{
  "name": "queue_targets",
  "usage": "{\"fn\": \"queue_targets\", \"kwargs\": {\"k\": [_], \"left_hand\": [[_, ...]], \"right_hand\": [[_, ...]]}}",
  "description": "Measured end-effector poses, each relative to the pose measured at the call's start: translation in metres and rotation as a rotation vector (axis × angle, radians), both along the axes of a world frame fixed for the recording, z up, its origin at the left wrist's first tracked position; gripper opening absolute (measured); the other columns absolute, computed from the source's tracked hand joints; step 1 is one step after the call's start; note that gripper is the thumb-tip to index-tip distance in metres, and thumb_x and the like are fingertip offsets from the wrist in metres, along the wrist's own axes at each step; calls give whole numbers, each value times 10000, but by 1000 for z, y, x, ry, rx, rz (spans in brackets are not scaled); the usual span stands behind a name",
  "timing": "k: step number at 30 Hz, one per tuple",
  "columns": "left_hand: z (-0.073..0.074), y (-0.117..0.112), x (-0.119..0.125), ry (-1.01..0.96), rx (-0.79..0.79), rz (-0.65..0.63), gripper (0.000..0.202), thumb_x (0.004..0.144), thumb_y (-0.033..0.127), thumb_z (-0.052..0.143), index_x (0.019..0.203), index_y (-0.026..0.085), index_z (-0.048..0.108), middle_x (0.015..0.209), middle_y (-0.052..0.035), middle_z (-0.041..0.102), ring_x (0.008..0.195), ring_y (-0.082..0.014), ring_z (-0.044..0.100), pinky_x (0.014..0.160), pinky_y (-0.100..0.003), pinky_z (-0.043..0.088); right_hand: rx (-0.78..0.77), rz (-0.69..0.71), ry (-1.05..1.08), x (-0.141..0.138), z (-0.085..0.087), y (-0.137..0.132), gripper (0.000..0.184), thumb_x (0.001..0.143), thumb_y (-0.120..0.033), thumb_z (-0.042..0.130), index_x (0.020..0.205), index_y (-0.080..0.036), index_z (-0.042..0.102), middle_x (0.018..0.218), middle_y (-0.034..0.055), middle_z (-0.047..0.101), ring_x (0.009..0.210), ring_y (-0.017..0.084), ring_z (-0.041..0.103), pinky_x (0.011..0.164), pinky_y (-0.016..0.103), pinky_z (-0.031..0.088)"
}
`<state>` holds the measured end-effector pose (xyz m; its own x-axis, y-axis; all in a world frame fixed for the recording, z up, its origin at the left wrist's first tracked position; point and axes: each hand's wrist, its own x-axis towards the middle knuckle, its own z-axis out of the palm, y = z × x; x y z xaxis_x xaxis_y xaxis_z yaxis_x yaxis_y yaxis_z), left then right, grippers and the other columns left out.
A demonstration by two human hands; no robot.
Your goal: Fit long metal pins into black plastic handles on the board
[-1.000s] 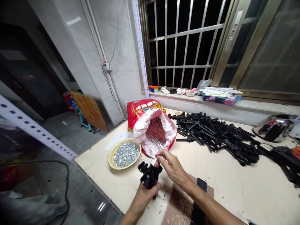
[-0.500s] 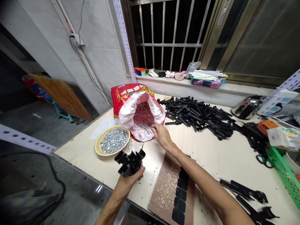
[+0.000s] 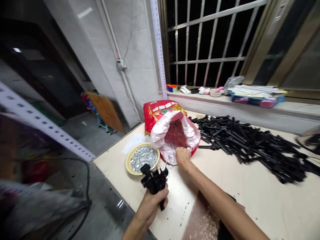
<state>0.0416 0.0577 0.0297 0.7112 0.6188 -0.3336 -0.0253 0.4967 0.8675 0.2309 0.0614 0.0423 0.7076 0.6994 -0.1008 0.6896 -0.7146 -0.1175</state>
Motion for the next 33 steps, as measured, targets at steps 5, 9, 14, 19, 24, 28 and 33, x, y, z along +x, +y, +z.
{"fn": "queue_targets", "kwargs": {"k": [5,9,14,19,24,28,33], "left_hand": [[-10,8,1,18,77,-45,246,558,258,751,678,124,583,597,22,506,457,-60,417,412,-206,345],[-21,13,5,100,102,-47,223,561,249,728,679,128,583,583,28,520,439,-62,427,414,-210,361],[-27,11,16,107,137,-100,216,560,228,708,712,128,591,583,32,521,421,-64,417,394,-213,349],[-28,10,13,116,200,-104,186,578,239,688,682,140,570,592,33,520,430,-64,415,409,-214,350],[-29,19,7,195,321,-96,188,576,237,667,684,152,538,554,47,498,432,-69,407,421,-211,338],[-27,23,13,243,450,-181,188,581,194,613,747,161,532,552,60,478,452,-79,397,425,-204,314],[-21,23,17,220,759,-315,338,575,106,546,909,158,555,680,31,574,606,-129,512,558,-224,372]], "right_hand": [[18,15,-99,10,-6,-32,327,921,-113,313,1106,-143,581,1119,184,562,938,269,620,679,318,428],[152,88,-89,29,-9,-58,259,933,-188,354,1031,-185,594,1000,100,579,811,188,594,638,261,379],[428,102,-60,36,-19,-52,241,944,-196,381,1013,-158,609,956,75,603,838,155,570,726,236,395],[491,29,-46,17,-32,-40,245,947,-232,400,994,-162,630,952,65,616,822,157,579,690,240,415],[712,146,-11,10,-4,-70,218,930,-312,467,1023,-231,647,931,41,586,775,144,571,646,233,418],[773,396,-17,6,40,-99,199,910,-334,512,980,-232,668,867,39,533,778,137,529,664,226,407],[591,534,-182,-11,72,-109,166,903,-290,526,912,-244,686,838,28,471,750,130,444,598,224,317]]}}
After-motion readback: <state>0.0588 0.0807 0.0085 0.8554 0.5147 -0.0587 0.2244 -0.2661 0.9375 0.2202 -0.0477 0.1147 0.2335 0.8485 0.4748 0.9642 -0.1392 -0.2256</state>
